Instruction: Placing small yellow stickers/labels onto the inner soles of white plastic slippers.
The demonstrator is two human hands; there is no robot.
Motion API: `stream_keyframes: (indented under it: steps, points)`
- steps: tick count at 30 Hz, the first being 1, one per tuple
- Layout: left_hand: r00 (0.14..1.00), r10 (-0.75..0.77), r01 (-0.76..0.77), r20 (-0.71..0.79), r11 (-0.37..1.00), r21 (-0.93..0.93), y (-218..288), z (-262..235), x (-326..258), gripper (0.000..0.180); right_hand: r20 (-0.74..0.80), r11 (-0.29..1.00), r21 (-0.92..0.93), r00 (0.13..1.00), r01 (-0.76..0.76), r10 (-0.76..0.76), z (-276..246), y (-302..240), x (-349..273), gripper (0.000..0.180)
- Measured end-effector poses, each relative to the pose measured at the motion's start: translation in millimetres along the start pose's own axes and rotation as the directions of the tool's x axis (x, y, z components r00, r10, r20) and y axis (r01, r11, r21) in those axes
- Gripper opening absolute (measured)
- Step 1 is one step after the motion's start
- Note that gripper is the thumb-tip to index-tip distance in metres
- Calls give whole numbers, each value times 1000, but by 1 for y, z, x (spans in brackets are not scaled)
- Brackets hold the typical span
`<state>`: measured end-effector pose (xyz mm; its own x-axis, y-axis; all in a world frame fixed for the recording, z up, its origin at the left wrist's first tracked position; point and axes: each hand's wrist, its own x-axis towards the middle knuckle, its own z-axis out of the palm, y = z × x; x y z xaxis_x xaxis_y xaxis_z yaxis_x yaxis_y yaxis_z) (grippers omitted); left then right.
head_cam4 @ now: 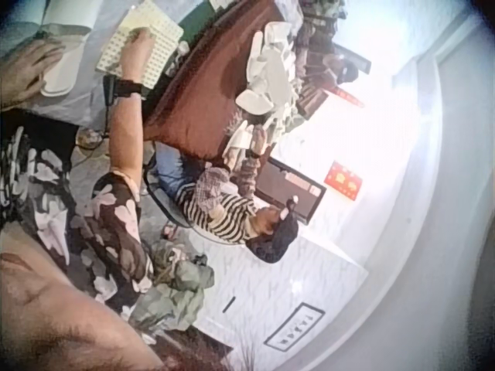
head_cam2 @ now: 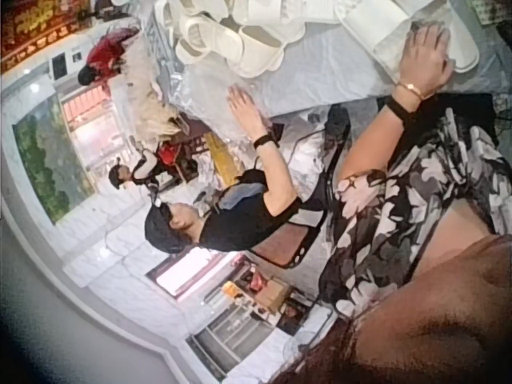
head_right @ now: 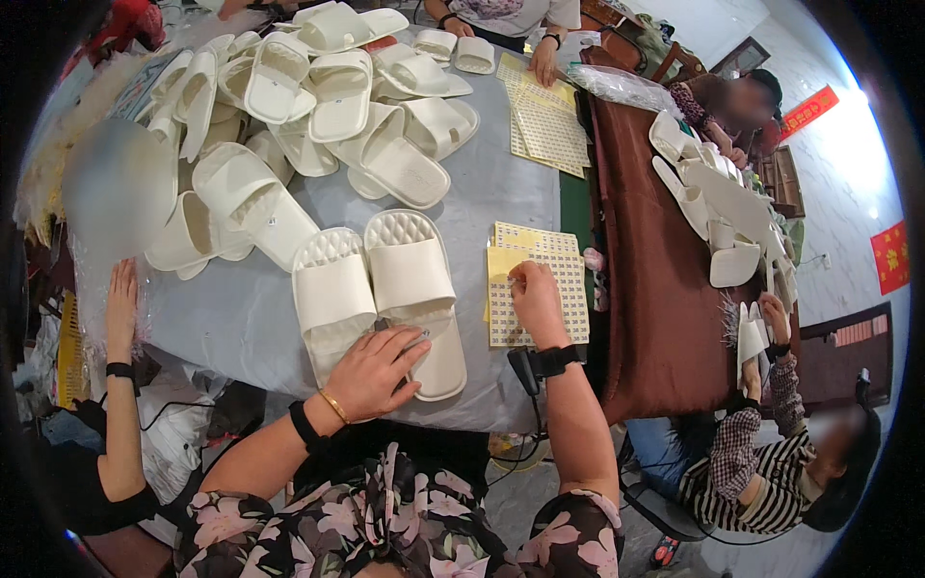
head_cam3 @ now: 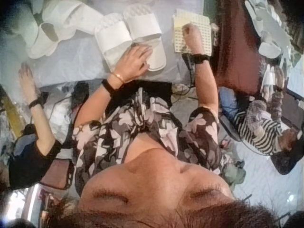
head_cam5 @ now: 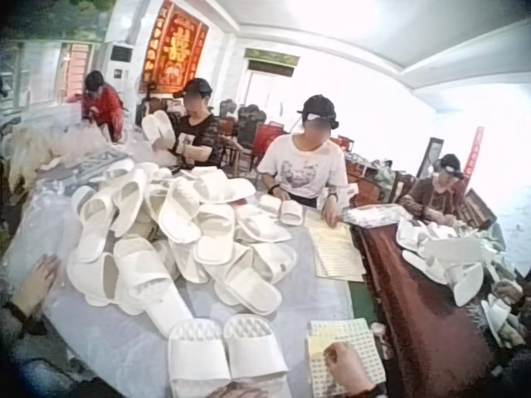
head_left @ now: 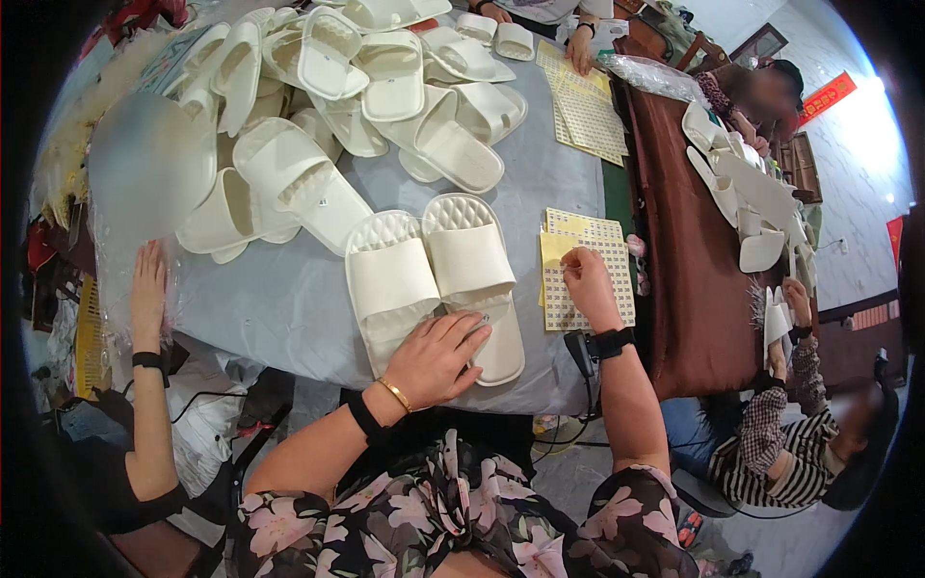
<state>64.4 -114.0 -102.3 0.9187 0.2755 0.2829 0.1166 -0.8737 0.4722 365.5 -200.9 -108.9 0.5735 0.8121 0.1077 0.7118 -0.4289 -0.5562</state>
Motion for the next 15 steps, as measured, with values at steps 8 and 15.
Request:
stream_keyframes:
  steps: [8,15]
  points:
    - [998,40,-46,-54,992,-115,-7,26,-5,56,12,989,-54,991,137,-137,11,60,2,15]
    - [998,35,-40,-57,995,-89,-2,30,-6,57,14,990,90,994,106,-108,7,74,5,16]
